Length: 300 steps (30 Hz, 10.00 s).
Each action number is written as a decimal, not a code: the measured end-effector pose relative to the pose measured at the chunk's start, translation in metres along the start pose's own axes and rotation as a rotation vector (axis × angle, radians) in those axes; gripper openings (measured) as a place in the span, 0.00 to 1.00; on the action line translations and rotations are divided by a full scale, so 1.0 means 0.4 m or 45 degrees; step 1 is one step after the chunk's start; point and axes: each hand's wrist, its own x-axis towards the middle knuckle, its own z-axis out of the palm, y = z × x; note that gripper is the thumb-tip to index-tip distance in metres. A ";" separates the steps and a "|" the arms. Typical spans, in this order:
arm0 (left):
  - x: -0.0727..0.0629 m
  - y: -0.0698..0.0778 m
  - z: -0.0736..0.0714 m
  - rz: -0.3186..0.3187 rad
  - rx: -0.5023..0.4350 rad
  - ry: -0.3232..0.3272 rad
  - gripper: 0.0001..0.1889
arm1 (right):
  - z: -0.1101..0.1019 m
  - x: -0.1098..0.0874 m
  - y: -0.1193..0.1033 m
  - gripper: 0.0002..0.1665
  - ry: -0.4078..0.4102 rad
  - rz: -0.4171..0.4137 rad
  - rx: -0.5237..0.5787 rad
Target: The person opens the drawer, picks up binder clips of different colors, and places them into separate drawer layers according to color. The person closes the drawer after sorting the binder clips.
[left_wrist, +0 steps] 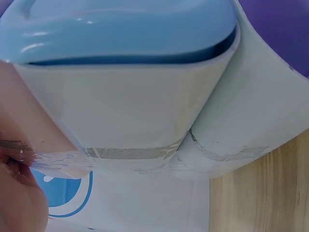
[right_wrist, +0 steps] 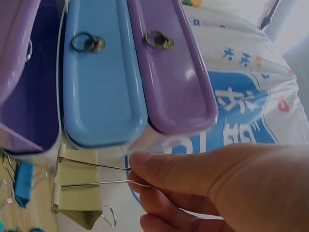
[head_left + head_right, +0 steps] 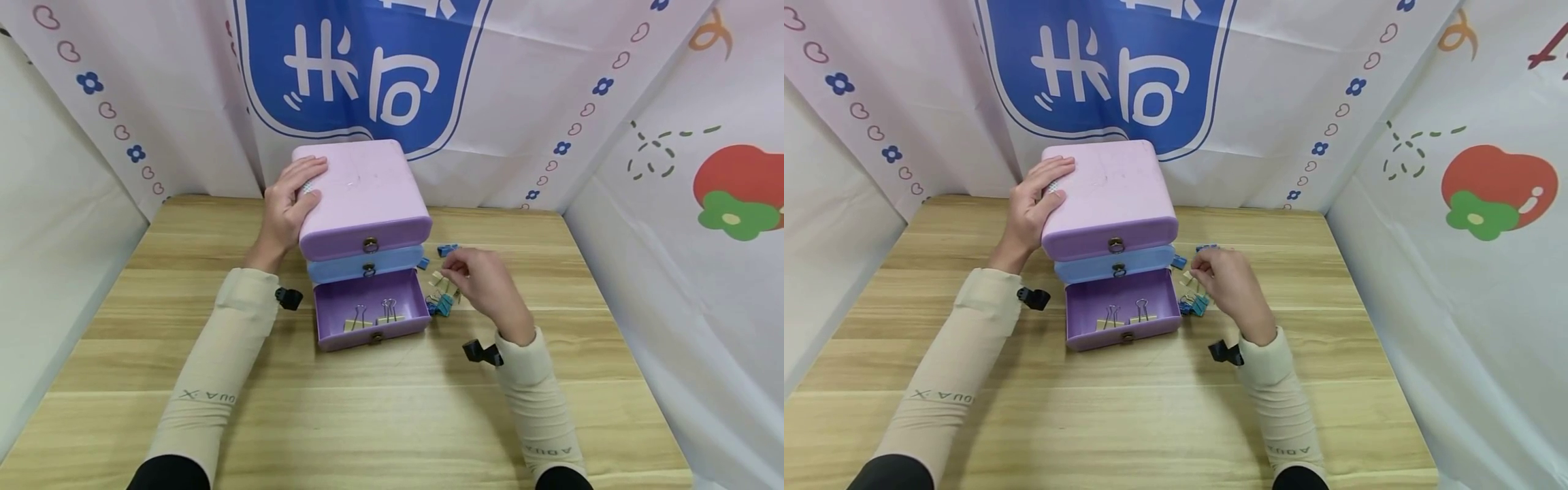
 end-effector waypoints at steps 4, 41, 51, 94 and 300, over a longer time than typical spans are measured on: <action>0.001 -0.004 -0.001 -0.015 0.006 -0.001 0.26 | 0.024 0.002 -0.029 0.02 -0.016 -0.062 -0.002; 0.001 0.009 0.000 0.003 -0.032 -0.009 0.25 | -0.002 -0.016 0.095 0.13 -0.088 0.062 -0.134; 0.002 0.004 -0.002 -0.005 -0.041 -0.003 0.25 | -0.037 -0.054 0.183 0.14 -0.110 0.111 -0.261; 0.000 0.000 -0.005 -0.034 -0.020 -0.019 0.26 | 0.008 -0.002 0.277 0.09 -0.280 0.068 -0.405; 0.012 -0.104 0.006 0.034 -0.046 0.042 0.25 | 0.271 0.073 -0.136 0.14 0.275 -0.104 0.028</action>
